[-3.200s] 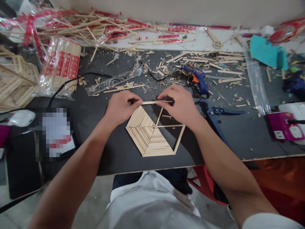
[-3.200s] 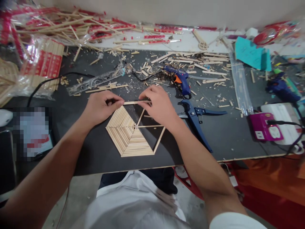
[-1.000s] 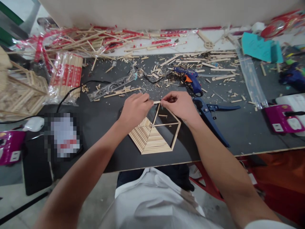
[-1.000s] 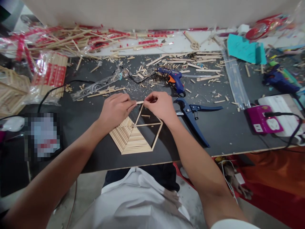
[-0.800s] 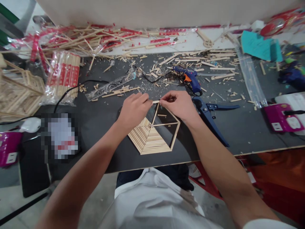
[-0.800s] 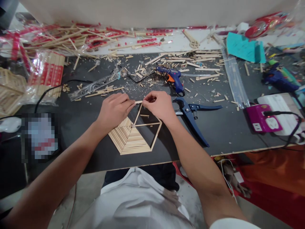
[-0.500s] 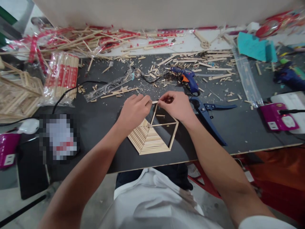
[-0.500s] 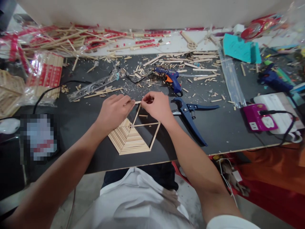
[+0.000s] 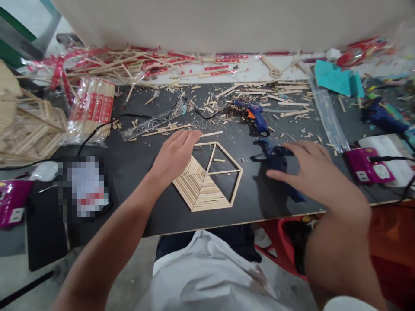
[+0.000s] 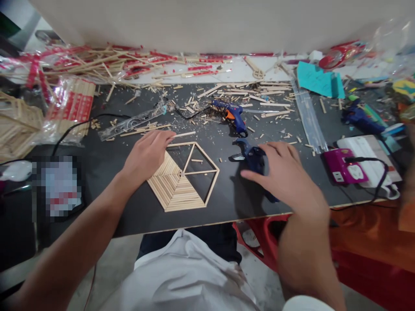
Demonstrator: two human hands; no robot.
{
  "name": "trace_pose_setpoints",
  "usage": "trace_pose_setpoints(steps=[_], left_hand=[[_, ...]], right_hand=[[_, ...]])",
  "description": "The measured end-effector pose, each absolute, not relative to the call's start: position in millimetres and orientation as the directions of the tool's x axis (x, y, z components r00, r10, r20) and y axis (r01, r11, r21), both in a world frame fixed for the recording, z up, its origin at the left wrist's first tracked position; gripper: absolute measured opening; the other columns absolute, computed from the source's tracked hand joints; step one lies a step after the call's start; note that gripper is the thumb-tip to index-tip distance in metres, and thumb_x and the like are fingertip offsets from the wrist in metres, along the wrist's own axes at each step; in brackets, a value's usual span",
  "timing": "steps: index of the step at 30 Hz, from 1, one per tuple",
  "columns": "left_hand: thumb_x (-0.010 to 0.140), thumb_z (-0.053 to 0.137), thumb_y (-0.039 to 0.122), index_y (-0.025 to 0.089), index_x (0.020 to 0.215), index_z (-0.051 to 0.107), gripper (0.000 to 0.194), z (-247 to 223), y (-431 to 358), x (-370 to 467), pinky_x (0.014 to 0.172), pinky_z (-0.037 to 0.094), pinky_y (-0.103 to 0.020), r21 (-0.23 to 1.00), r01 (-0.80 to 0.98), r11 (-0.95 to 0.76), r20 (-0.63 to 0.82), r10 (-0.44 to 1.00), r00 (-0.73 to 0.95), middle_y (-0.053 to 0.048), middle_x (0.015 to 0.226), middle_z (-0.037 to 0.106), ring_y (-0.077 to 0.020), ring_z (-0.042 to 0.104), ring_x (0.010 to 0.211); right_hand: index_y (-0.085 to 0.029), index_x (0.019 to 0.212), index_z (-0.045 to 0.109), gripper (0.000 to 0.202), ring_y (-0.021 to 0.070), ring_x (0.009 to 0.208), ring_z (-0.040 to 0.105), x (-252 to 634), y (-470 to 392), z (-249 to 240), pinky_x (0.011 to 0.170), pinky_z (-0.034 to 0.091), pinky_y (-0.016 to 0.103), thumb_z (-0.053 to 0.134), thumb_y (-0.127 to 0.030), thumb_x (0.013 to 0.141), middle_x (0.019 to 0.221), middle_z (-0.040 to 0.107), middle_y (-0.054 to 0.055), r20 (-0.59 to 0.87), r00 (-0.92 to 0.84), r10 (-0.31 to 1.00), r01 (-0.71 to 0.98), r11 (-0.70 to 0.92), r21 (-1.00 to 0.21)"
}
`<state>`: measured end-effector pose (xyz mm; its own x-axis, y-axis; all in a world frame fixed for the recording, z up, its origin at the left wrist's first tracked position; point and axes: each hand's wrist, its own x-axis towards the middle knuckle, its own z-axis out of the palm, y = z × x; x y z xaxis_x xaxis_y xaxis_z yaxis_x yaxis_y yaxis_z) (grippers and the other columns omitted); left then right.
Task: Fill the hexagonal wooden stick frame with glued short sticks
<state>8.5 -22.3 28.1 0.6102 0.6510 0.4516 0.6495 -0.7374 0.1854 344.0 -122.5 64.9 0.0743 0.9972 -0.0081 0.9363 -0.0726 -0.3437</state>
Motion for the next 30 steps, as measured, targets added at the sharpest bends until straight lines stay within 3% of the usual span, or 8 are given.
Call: trace_pose_setpoints(steps=[1,3,6,11,16,20,25,30], left_hand=[[0.102,0.039,0.003,0.012,0.127,0.062,0.034,27.8,-22.3,10.1,0.094,0.055,-0.037,0.199,0.65,-0.733,0.436,0.661,0.611,-0.013,0.112,0.074,-0.023,0.067,0.106],[0.102,0.04,0.003,0.01,0.133,0.06,0.038,28.6,-23.3,14.0,0.095,0.055,-0.037,0.19,0.641,-0.743,0.42,0.652,0.631,-0.013,0.111,0.074,-0.0231,0.067,0.106],[0.104,0.04,0.009,0.01,0.134,0.063,0.037,33.0,-25.5,18.0,0.086,0.054,-0.035,0.125,0.636,-0.762,0.417,0.622,0.663,-0.011,0.1,0.073,-0.0221,0.066,0.096],[0.108,0.039,0.018,0.014,0.11,0.072,0.033,43.8,-29.3,17.4,0.068,0.045,-0.031,0.002,0.726,-0.688,0.435,0.654,0.618,-0.009,0.089,0.071,-0.021,0.065,0.086],[0.111,0.038,0.03,0.016,0.11,0.071,0.035,46.6,-33.9,17.9,0.054,0.032,-0.029,0.081,0.812,-0.578,0.422,0.758,0.497,-0.009,0.093,0.073,-0.017,0.066,0.076],[0.112,0.036,0.031,0.018,0.116,0.07,0.036,44.8,-34.3,17.7,0.056,0.034,-0.028,0.192,0.819,-0.54,0.442,0.793,0.419,-0.008,0.099,0.077,-0.0158,0.067,0.075],[0.112,0.036,0.033,0.019,0.113,0.071,0.038,49.2,-30.6,10.4,0.057,0.035,-0.028,0.201,0.862,-0.466,0.482,0.813,0.327,-0.007,0.091,0.078,-0.0161,0.067,0.072],[0.11,0.038,0.033,0.02,0.103,0.07,0.036,54.5,-28.0,3.5,0.059,0.037,-0.028,0.199,0.848,-0.491,0.437,0.819,0.372,-0.006,0.084,0.076,-0.0166,0.066,0.071]], right_hand=[[-0.02,0.14,0.063,0.074,0.0516,0.152,0.032,358.6,-129.4,61.7,0.122,0.028,0.065,0.083,-0.053,0.077,0.152,0.053,0.027,-0.05,0.068,0.996,0.954,-0.079,-0.288],[-0.021,0.152,0.052,0.085,0.048,0.156,0.027,380.5,-138.1,55.6,0.123,0.029,0.06,0.082,-0.051,0.079,0.161,0.042,0.027,-0.149,0.038,0.988,0.96,-0.077,-0.27],[-0.022,0.15,0.051,0.079,0.0475,0.145,0.045,394.5,-143.6,52.4,0.115,0.039,0.058,0.079,-0.045,0.081,0.154,0.05,0.028,-0.173,-0.02,0.985,0.962,-0.028,-0.273],[-0.017,0.126,0.061,0.044,0.0426,0.106,0.067,383.0,-152.9,62.1,0.089,0.049,0.056,0.053,-0.044,0.092,0.122,0.067,0.026,-0.231,-0.017,0.973,0.978,-0.033,-0.207],[-0.028,0.087,0.057,0.029,0.0303,0.079,0.068,331.6,-154.6,73.3,0.073,0.049,0.044,0.046,-0.054,0.094,0.083,0.071,0.012,-0.227,0.094,0.969,0.848,-0.197,-0.492],[-0.026,0.084,0.058,0.034,0.0242,0.08,0.069,276.5,-144.0,80.1,0.073,0.052,0.036,0.044,-0.053,0.099,0.085,0.074,0.006,-0.297,0.026,0.954,0.551,-0.262,-0.792],[-0.024,0.087,0.057,0.036,0.0196,0.076,0.065,228.1,-123.2,84.1,0.07,0.046,0.032,0.041,-0.051,0.104,0.082,0.071,0.002,-0.23,-0.074,0.97,0.514,-0.16,-0.843],[-0.024,0.086,0.055,0.031,0.0174,0.073,0.058,206.3,-110.2,78.9,0.067,0.041,0.031,0.042,-0.045,0.104,0.08,0.065,0.0,-0.155,-0.13,0.979,0.525,-0.064,-0.849]])
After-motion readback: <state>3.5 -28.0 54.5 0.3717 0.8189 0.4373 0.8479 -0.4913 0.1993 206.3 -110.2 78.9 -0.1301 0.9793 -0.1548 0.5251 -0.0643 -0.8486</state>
